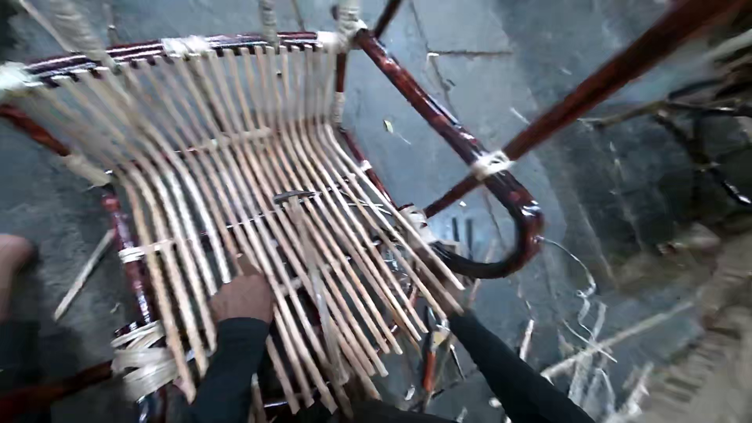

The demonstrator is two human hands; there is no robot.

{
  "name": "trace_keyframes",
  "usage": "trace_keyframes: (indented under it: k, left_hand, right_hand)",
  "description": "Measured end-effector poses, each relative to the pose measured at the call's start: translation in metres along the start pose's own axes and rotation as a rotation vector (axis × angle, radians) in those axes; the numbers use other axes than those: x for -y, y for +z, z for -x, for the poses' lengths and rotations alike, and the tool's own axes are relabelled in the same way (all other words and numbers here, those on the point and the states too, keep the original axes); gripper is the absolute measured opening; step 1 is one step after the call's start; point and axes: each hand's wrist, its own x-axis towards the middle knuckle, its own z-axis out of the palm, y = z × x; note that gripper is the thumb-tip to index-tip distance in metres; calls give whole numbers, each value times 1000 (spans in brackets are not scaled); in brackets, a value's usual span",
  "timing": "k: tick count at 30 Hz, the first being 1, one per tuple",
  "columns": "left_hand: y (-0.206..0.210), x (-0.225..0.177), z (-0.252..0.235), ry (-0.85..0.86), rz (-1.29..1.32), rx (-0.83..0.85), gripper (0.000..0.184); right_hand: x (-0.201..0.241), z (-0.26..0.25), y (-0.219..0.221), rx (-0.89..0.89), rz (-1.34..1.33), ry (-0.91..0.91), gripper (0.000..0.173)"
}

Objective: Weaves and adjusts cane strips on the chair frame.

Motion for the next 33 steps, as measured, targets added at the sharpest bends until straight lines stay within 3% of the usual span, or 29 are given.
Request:
trace_keyframes:
  k: [2,4,6,8,12,15,18,22,26,33]
  left_hand:
    - [10,10,-1,-20,74,12,41]
    - [10,12,1,-46,124,-23,42]
    - [-14,4,5,-44,55,6,61]
    - [-29,-1,10,-51,73,42,68]
    - [-27,0,11,-39,95,-10,66]
    - [-20,2,13,-35,144,-37,67]
    - [-22,3,11,-35,180,-27,66]
    - [-29,1,10,-33,131,47,61]
    - [-29,1,9,-38,113,49,60]
    - [-27,3,9,-29,157,25,59]
  right_hand:
    - [-40,28,-12,-157,64,-487,31]
    - [-57,62,-39,-208,131,-821,35]
    - [-47,106,-57,-171,261,-1045,35]
    - [-27,143,-44,-60,263,-1155,23]
    - [14,135,61,220,-162,-1147,13]
    - [71,121,126,475,-222,-1122,22]
    - [125,110,177,615,-250,-1177,29]
    - [178,88,235,570,-80,-1325,18]
    - [214,74,271,629,206,-1179,28]
    - [223,74,279,595,266,-1218,20]
